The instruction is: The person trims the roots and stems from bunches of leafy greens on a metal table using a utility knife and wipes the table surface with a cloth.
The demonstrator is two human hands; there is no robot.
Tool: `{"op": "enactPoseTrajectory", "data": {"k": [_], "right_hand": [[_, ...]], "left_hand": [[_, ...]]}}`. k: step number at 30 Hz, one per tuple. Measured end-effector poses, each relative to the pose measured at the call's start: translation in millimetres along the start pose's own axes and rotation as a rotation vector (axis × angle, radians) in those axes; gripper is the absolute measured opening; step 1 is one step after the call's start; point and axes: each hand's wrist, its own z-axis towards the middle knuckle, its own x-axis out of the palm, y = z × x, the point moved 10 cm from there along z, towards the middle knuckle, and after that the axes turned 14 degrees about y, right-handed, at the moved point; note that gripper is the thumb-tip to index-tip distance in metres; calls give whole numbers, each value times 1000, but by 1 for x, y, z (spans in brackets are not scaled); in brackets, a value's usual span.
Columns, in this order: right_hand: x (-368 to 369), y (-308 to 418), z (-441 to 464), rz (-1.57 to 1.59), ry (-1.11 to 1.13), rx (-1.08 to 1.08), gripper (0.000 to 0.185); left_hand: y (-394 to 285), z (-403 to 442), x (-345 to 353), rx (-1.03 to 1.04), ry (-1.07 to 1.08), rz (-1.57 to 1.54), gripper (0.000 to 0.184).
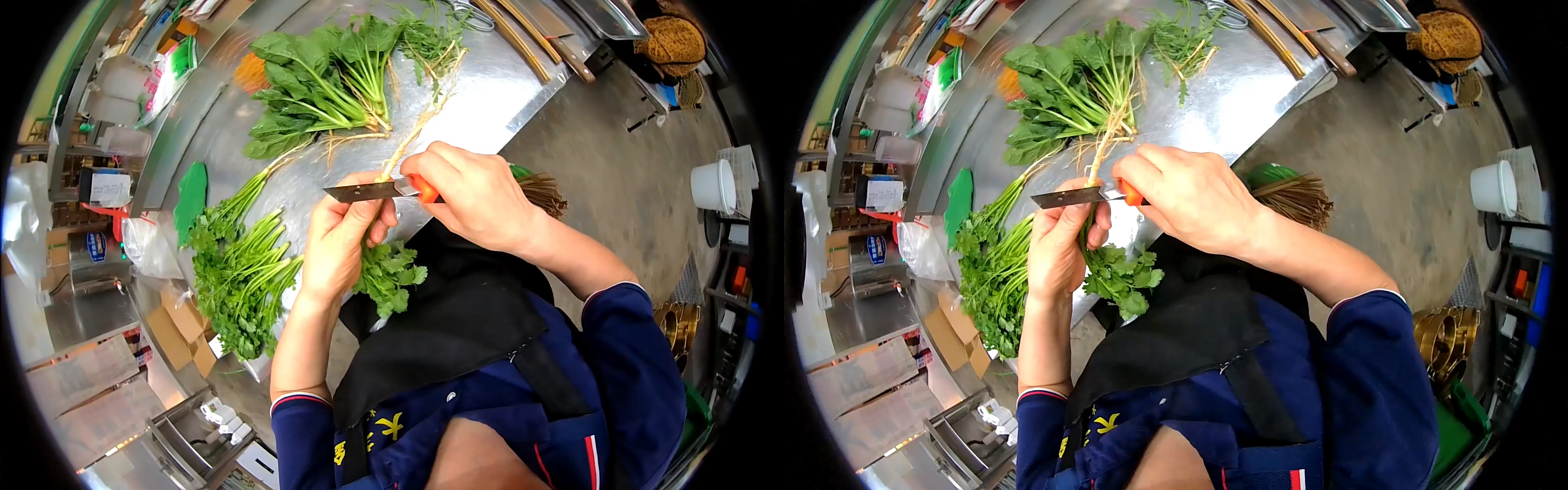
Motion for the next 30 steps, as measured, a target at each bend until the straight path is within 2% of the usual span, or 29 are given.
{"op": "enactPoseTrajectory", "data": {"k": [6,8,9,11,14,16,19,21,24,25,28,30], "right_hand": [[-5,-12,-12,-43,5,79,26],[-9,-19,-20,-52,-27,90,23],[-12,-44,-27,-49,-93,212,21],[-25,-96,-45,-69,-216,409,18],[-25,-102,-45,231,-163,401,15],[-19,-83,-37,379,-124,377,20],[-6,-57,-21,852,-59,353,18],[2,-33,-8,1058,-21,275,19],[14,-14,8,890,83,160,31],[23,-13,10,1013,128,240,30],[26,-5,20,812,113,189,26],[30,-2,22,800,97,175,20]], "left_hand": [[8,9,14,-43,43,-64,27],[9,12,27,-92,155,-8,24],[8,13,34,-113,209,19,23],[-4,10,44,-78,188,97,22],[-20,10,30,33,114,134,26],[-33,3,30,35,101,211,29],[-46,-9,28,95,27,267,32],[-55,-17,21,149,-90,461,27],[-64,-27,19,195,-178,706,25],[-66,-31,18,208,-204,765,25],[-73,-42,16,229,-249,962,23],[-74,-47,12,228,-270,1008,22]]}}
